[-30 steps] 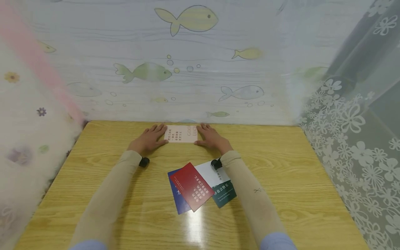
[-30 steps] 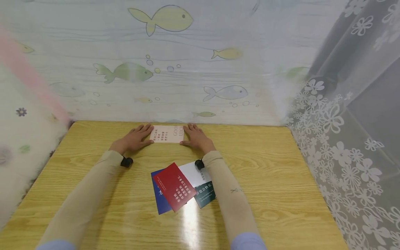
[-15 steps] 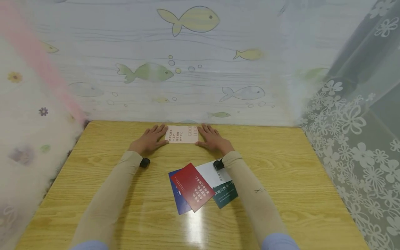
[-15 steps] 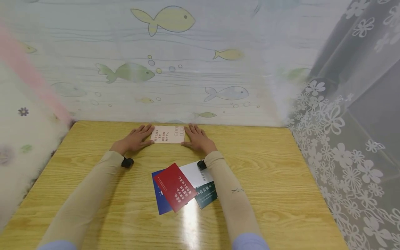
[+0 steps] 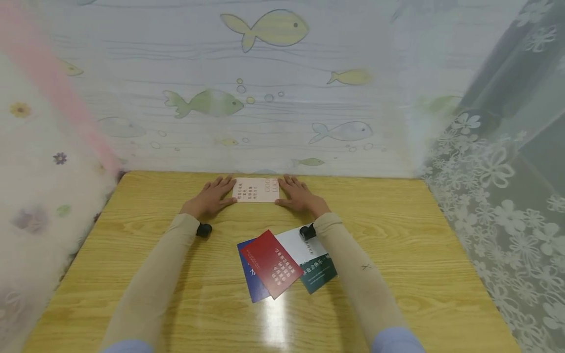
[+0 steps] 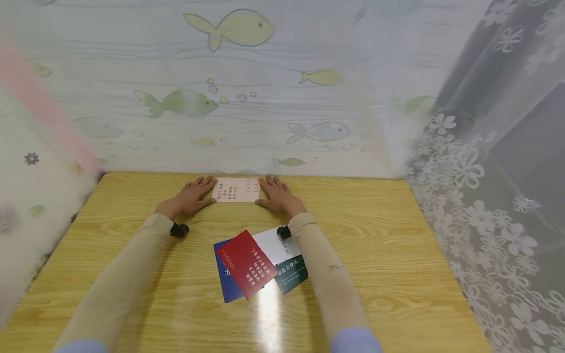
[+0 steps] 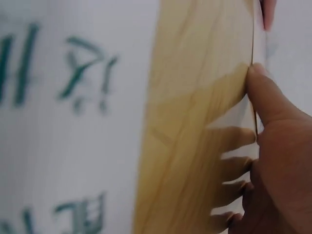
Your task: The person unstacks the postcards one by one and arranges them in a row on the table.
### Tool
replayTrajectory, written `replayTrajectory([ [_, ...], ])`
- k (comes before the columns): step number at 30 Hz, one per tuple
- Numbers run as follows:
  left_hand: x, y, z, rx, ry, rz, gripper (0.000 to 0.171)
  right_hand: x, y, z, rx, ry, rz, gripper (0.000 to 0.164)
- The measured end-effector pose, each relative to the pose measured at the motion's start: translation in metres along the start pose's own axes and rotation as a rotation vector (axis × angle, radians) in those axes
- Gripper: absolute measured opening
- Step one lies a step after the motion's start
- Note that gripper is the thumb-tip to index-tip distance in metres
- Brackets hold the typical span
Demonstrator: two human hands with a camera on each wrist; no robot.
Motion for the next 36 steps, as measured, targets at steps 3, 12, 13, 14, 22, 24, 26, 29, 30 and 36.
replayTrajectory([
  [3,0.000,0.003,0.002,-0.002,-0.016,-0.011,0.071,-0.001,0.000,0.000,-0.010,-0.008,0.010,0.078],
  [12,0.002,0.006,-0.001,0.021,-0.090,-0.079,0.066,-0.011,0.008,-0.014,-0.057,-0.081,0.036,0.076],
  [13,0.002,0.005,-0.003,0.027,-0.107,-0.082,0.065,-0.013,0.010,-0.018,-0.069,-0.098,0.035,0.076],
  [14,0.001,0.003,-0.005,0.040,-0.126,-0.089,0.064,-0.015,0.013,-0.023,-0.081,-0.111,0.035,0.076],
  [22,0.003,-0.020,-0.025,0.134,-0.210,-0.124,0.063,-0.016,0.039,-0.078,-0.165,-0.183,0.053,0.077],
  [24,0.005,-0.025,-0.034,0.130,-0.202,-0.137,0.064,-0.014,0.047,-0.090,-0.204,-0.192,0.068,0.076],
  [26,0.009,-0.031,-0.044,0.122,-0.187,-0.156,0.066,-0.011,0.056,-0.103,-0.246,-0.197,0.083,0.076],
  [29,0.016,-0.043,-0.057,0.140,-0.175,-0.160,0.067,-0.004,0.066,-0.121,-0.280,-0.197,0.092,0.076],
  [30,0.018,-0.048,-0.060,0.152,-0.174,-0.155,0.066,-0.002,0.069,-0.127,-0.283,-0.192,0.094,0.076],
  [36,0.034,-0.084,-0.080,0.215,-0.166,-0.091,0.062,0.020,0.083,-0.161,-0.246,-0.147,0.045,0.074],
])
Point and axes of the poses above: each hand's wrist, its own z-axis towards the middle knuckle, its own x-axis out of the palm, y = z × x, the point moved 7 cm from there along z, towards the middle knuckle, and after that the axes turned 4 degrees about -z, right-handed, at the moved point
